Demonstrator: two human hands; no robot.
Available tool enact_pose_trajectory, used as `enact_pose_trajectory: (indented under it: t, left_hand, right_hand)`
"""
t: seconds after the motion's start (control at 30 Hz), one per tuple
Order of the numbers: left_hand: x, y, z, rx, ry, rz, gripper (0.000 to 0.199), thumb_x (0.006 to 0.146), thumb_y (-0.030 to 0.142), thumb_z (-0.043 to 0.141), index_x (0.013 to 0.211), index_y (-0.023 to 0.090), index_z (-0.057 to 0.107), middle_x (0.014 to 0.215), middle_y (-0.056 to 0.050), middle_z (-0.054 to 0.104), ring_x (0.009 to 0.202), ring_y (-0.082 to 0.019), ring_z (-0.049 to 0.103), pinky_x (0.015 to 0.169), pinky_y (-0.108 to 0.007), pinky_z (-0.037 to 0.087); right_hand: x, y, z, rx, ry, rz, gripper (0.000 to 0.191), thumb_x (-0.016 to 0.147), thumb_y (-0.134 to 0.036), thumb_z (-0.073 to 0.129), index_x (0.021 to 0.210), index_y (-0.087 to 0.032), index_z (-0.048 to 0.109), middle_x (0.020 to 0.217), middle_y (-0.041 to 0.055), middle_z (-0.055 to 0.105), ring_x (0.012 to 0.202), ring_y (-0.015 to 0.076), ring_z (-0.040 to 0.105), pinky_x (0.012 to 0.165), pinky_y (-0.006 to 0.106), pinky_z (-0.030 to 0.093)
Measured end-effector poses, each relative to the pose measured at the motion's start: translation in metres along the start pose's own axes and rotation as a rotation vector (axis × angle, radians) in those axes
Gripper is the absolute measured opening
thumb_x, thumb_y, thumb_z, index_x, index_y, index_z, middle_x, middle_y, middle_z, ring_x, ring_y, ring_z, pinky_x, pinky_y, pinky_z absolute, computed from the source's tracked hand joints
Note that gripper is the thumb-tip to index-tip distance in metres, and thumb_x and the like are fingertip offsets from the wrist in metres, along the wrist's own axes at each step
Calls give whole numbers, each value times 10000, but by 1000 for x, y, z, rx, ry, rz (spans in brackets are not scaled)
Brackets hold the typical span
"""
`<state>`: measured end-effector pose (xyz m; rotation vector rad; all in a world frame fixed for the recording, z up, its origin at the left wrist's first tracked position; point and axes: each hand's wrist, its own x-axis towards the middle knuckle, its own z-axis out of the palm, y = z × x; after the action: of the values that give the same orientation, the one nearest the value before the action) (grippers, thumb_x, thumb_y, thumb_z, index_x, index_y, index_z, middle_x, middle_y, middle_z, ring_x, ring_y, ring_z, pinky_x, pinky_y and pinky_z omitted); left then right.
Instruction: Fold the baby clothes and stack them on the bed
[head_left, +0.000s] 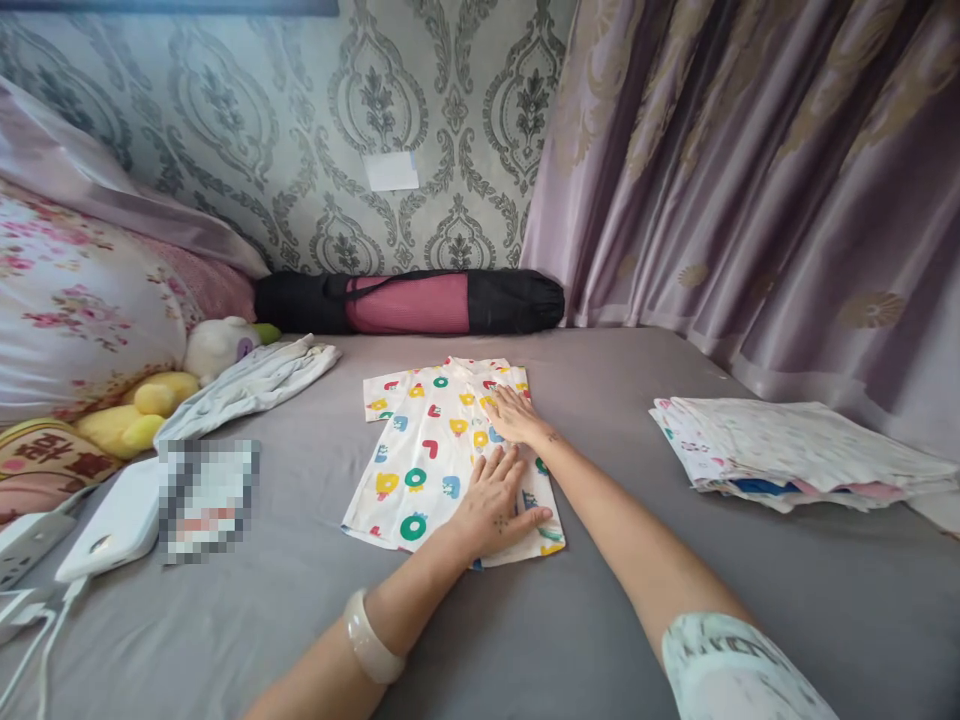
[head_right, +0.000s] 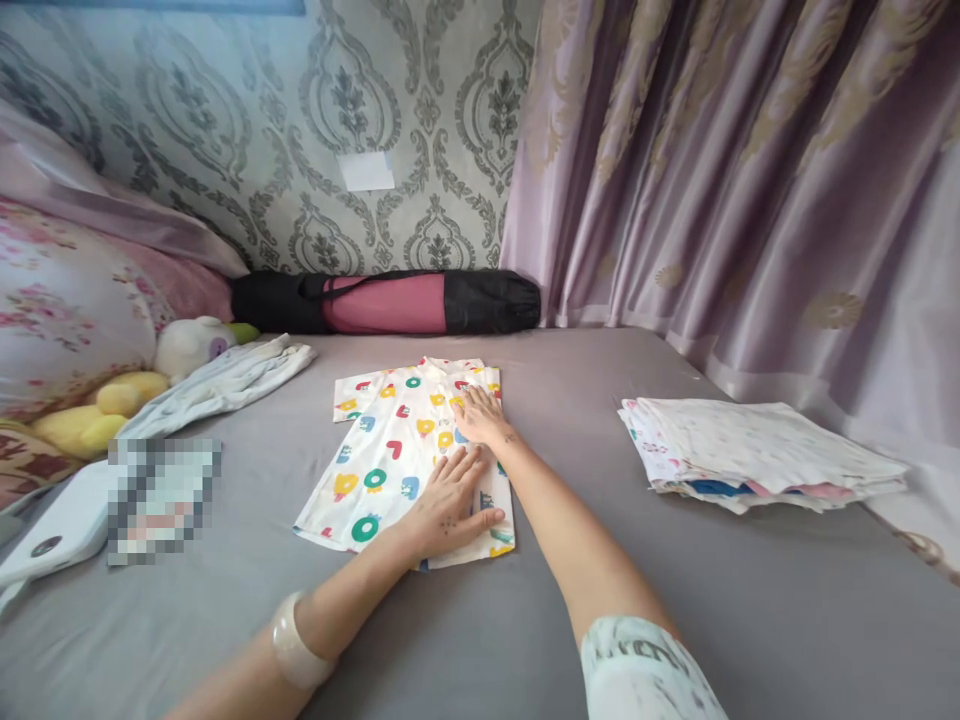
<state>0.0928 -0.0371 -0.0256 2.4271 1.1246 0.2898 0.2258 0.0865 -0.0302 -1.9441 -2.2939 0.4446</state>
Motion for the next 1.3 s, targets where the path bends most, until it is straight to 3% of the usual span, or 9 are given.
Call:
enact_pose_trajectory:
  t: [0.2,0.37,0.63,0.8,0.9,1.07,1.2,1.3]
  left_hand:
    - [-5,0,1,-10,-21,52,848,844,741,370,1488,193,326,1576,-130,236,1471,-336,107,1175,-587,67]
    - [-7,1,3,28,-20,70,837,871,719,323,1507,176,294,1577,-134,218,1468,-343,113,1172,-604,59]
    - [-13,7,10,61,-16,85,776,928,646,235,1524,149,244,1587,-131,168,1473,-345,51,1169,-613,16]
    - [-12,8,3,24,-25,90,784,915,662,279,1505,145,291,1575,-152,216,1468,-348,106,1164,-621,72]
    - [-11,4,-6,-21,21,30,725,918,646,310,1471,180,359,1552,-159,288,1457,-324,191,1164,-599,141]
    - [-7,-14,-18,56,251,-156,599,938,525,357,1434,193,401,1530,-162,343,1454,-327,206,1151,-608,167]
    - [-6,-27,-19,99,206,-264,655,925,520,381,1422,94,398,1533,-227,300,1449,-366,198,1145,-613,155]
    - [-5,-32,-16,94,205,-285,676,921,559,370,1422,106,396,1536,-221,297,1448,-363,204,1149,-605,140]
  right_hand:
    - [35,8,3,-65,29,61,682,984,-463,132,1521,-51,216,1604,126,146,1476,235,89,1186,412,53]
    - [53,11,-1,-73,47,104,668,985,-483,122,1521,-100,232,1608,121,137,1475,231,81,1178,437,55]
    - [59,11,8,-74,184,131,645,972,-498,187,1518,-165,265,1597,100,199,1465,257,117,1170,459,53]
    - [59,12,2,-40,141,134,636,973,-495,190,1520,-179,260,1602,91,182,1469,249,107,1172,474,61]
    - [57,11,-6,9,121,139,604,986,-439,138,1530,-192,228,1612,80,140,1476,228,88,1174,479,65]
    - [53,-4,-9,-29,108,21,573,991,-436,136,1534,-275,222,1621,12,98,1482,213,20,1175,506,9]
    - [56,-14,3,-51,72,11,558,994,-436,146,1530,-304,232,1615,13,137,1480,224,44,1169,526,28]
    - [59,-15,9,-84,88,16,561,995,-446,154,1531,-298,230,1610,23,160,1477,232,76,1167,535,30]
